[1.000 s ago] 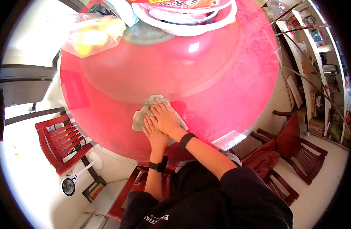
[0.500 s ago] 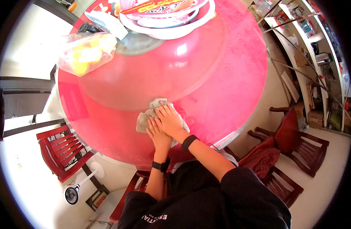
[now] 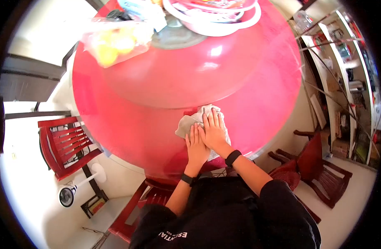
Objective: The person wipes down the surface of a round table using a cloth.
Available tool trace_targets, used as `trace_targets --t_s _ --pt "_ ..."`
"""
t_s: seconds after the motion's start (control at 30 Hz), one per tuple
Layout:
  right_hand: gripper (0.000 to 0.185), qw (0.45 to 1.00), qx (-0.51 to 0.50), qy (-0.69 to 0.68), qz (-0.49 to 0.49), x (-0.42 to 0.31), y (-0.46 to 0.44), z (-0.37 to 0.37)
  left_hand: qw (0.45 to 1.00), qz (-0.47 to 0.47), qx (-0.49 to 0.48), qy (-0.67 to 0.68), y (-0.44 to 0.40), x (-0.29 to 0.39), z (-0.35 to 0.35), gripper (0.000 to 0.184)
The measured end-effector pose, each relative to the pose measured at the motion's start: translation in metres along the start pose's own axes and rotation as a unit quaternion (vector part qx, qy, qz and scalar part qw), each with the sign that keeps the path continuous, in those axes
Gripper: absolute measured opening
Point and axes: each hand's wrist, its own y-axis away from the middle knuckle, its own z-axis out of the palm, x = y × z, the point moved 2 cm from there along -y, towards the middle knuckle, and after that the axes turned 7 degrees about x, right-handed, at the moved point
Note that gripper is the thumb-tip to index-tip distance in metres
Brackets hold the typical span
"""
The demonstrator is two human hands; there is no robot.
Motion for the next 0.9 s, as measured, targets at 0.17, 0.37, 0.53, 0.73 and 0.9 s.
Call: trace_targets --t_s 0.17,0.37,0.53,0.73,0.9 --pt "0.062 0.994 0.02 -0.053 -0.09 -0.076 -0.031 0.024 0.994 -0.098 0.042 0.015 0.014 -0.06 -0.04 0.068" --pt "0.064 0.98 0.063 -0.101 -0.158 -0.17 -0.078 0.065 0.982 -0.176 0.072 -0.016 0.005 -0.151 -0.072 0.071" --pt "0.065 0.959 0.065 -0.144 -0.234 -0.232 -0.131 0.092 0.968 -0.232 0.095 -0.004 -0.017 -0.214 -0.094 0.072" --pt "0.063 0.941 0.038 -0.133 -0.308 -0.28 -0.134 0.116 0.948 -0.287 0.138 -0.005 0.001 -0.244 -0.109 0.073" --pt "0.061 0.915 -0.045 -0.156 -0.368 -0.256 -0.059 0.075 0.948 -0.29 0.13 -0.019 0.076 -0.189 -0.1 0.071"
